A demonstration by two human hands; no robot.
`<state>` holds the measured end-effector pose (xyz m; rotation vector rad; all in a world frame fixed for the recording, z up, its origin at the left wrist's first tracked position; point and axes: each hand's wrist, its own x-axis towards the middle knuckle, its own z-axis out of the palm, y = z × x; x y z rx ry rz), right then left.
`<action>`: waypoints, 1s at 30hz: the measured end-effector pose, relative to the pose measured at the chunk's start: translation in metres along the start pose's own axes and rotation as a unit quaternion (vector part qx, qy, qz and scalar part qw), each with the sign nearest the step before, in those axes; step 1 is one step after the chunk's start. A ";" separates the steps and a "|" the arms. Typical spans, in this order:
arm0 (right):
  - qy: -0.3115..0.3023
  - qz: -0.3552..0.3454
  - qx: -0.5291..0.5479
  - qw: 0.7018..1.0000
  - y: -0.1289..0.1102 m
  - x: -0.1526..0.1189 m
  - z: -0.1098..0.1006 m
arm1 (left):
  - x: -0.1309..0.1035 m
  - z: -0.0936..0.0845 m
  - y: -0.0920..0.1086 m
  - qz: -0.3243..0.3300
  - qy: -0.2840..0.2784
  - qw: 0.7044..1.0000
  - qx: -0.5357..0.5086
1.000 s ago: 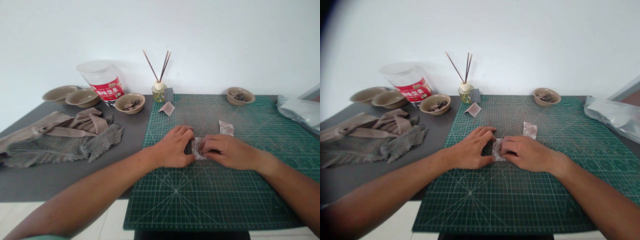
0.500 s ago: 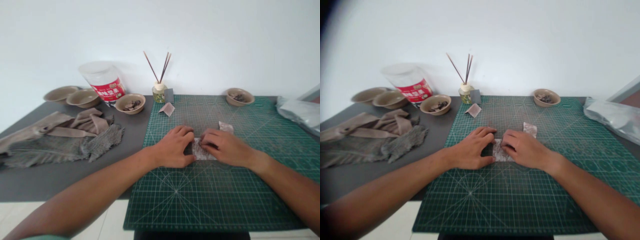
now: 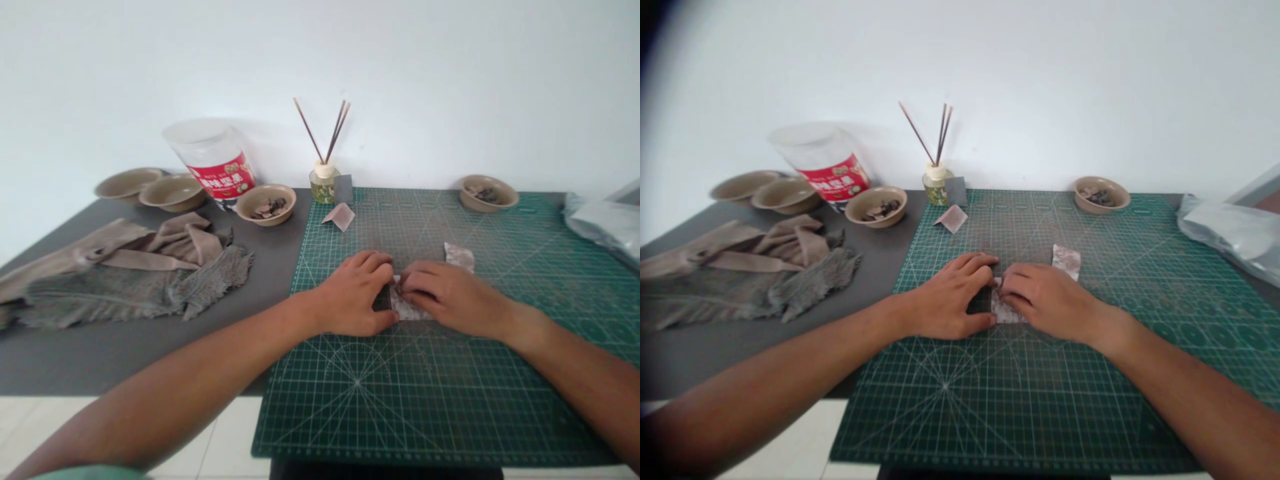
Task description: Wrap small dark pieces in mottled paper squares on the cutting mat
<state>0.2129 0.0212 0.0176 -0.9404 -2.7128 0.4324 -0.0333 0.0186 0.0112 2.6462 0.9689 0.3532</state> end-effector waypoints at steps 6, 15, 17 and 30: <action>-0.050 -0.017 0.016 0.998 0.001 -0.003 -0.009 | -0.001 0.000 0.001 0.004 0.004 1.000 0.006; -0.020 -0.016 0.005 1.000 0.001 -0.003 -0.004 | 0.000 0.003 0.000 0.001 0.004 1.000 0.010; -0.047 -0.034 0.044 0.997 -0.003 -0.004 -0.002 | 0.000 0.003 0.001 0.002 0.003 1.000 0.010; -0.018 -0.028 0.032 0.999 -0.005 0.000 0.001 | 0.000 0.002 0.002 -0.003 0.007 1.000 0.015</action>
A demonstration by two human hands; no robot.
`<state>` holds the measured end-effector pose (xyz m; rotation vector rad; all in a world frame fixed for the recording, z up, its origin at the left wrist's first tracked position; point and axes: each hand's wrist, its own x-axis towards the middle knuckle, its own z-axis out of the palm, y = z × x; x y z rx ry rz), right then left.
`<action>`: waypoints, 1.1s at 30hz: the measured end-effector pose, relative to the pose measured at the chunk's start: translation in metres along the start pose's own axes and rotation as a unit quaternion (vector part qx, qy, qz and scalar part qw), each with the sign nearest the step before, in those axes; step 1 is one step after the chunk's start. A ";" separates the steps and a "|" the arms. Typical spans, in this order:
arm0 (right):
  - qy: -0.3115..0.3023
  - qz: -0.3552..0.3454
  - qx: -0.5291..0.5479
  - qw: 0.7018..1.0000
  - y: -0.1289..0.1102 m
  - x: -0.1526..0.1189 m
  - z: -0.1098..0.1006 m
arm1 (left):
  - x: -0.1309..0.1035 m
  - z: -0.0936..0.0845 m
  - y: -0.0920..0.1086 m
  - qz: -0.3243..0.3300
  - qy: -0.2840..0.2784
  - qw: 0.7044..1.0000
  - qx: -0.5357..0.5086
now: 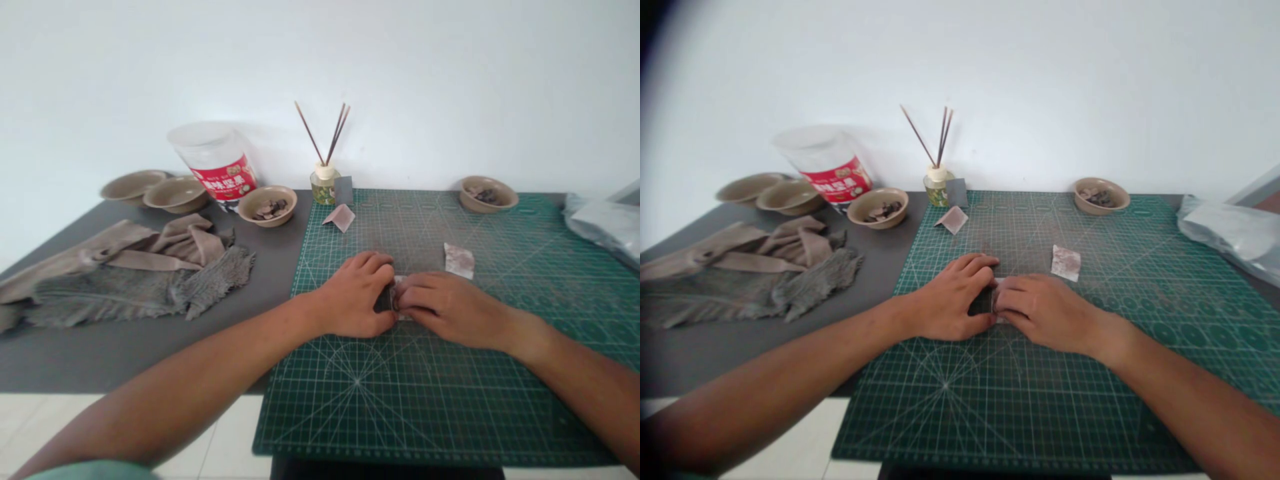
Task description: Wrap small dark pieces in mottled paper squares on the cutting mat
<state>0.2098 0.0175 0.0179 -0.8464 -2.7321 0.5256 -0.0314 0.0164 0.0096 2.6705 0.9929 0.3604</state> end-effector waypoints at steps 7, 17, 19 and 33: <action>-0.041 0.028 0.006 0.999 0.010 -0.004 -0.012 | 0.000 0.000 0.000 0.001 -0.001 1.000 0.002; -0.049 0.020 0.010 0.999 0.010 -0.003 -0.014 | 0.000 0.001 0.000 0.004 0.002 1.000 0.004; -0.073 0.002 0.030 0.997 0.007 -0.003 -0.012 | 0.000 0.000 0.000 0.004 0.000 1.000 0.003; -0.018 0.032 0.029 0.999 0.004 -0.003 -0.008 | 0.000 0.001 0.001 -0.001 0.004 1.000 0.006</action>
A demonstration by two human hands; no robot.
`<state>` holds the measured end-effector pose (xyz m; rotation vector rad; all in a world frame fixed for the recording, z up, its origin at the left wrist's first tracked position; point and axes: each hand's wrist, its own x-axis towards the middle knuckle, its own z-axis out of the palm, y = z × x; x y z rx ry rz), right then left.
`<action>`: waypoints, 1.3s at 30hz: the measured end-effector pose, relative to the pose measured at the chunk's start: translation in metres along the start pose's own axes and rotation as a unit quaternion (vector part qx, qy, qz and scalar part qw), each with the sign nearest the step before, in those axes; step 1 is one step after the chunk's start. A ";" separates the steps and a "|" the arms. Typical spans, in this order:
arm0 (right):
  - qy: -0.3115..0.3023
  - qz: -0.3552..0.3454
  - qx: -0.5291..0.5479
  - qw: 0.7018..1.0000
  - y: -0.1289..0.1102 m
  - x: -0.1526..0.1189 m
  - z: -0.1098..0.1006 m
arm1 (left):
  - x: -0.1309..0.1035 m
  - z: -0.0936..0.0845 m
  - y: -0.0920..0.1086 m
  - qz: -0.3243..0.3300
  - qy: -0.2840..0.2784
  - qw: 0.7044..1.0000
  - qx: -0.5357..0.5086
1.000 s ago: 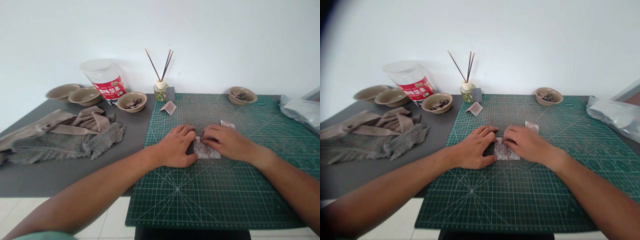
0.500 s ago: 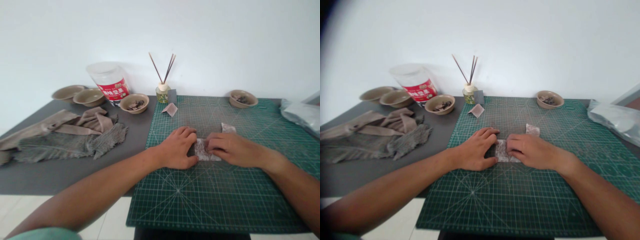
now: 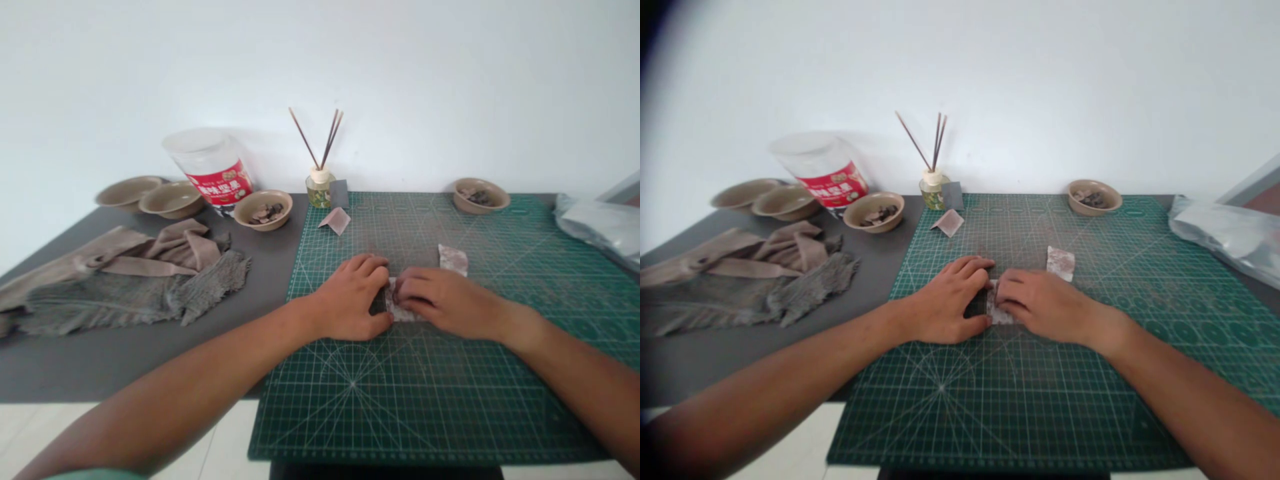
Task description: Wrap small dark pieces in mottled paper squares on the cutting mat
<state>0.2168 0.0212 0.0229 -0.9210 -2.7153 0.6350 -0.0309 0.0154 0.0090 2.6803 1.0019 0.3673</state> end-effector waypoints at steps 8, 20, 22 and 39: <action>-0.039 -0.011 0.003 0.999 0.000 -0.002 -0.002 | 0.000 -0.001 0.001 -0.003 -0.007 1.000 -0.005; 0.027 -0.004 -0.035 0.999 0.000 -0.001 0.003 | -0.001 0.001 0.000 -0.002 0.002 1.000 -0.005; 0.056 0.022 -0.071 0.996 0.005 -0.001 -0.001 | -0.001 0.001 0.000 -0.001 0.005 1.000 -0.002; 0.014 -0.017 -0.036 0.999 -0.003 0.006 0.002 | 0.000 0.001 0.001 -0.001 0.000 1.000 -0.009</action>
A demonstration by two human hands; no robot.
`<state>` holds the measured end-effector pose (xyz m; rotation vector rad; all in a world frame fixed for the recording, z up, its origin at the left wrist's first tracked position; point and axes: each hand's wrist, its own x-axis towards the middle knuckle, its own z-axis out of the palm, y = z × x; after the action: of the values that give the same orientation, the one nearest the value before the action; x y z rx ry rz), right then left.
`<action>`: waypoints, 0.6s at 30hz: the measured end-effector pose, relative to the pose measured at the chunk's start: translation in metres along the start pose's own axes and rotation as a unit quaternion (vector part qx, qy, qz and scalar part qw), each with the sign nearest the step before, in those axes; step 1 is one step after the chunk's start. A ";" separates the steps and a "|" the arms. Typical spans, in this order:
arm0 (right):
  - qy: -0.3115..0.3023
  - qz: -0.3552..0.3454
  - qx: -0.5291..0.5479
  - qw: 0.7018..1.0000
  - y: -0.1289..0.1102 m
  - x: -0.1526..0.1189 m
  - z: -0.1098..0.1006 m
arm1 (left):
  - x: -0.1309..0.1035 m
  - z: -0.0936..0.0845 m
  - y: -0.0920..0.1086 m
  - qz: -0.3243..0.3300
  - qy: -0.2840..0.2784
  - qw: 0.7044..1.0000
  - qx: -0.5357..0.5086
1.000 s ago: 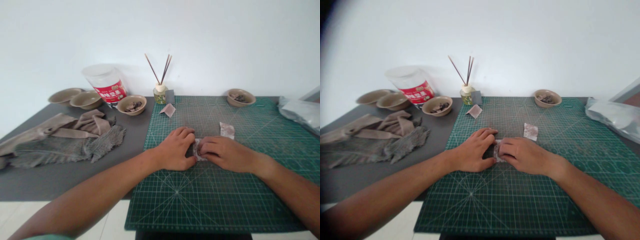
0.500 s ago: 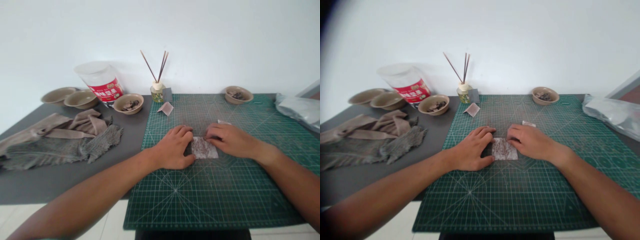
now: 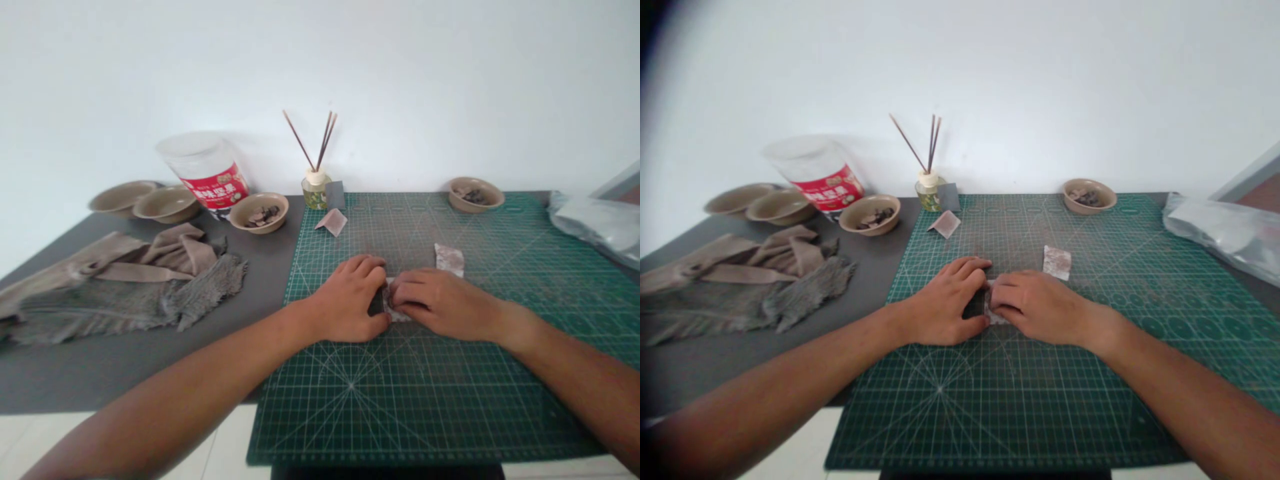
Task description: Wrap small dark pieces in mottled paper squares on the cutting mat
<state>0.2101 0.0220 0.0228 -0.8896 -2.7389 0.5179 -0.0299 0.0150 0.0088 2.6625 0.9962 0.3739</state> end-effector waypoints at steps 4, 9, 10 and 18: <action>0.049 0.044 -0.023 0.998 0.004 -0.001 -0.003 | 0.000 -0.001 0.000 -0.008 0.003 1.000 0.001; -0.007 -0.007 0.016 1.000 -0.002 0.000 0.001 | 0.000 -0.001 0.000 -0.004 -0.001 1.000 -0.002; 0.005 -0.002 0.007 1.000 -0.003 0.000 0.001 | 0.000 0.000 0.000 -0.005 -0.002 1.000 -0.001; -0.054 0.008 0.019 0.998 0.004 -0.007 -0.012 | 0.001 0.000 0.000 -0.003 -0.002 1.000 -0.002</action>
<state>0.2215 0.0244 0.0313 -0.8997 -2.8092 0.6377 -0.0292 0.0153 0.0094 2.6551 1.0020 0.3698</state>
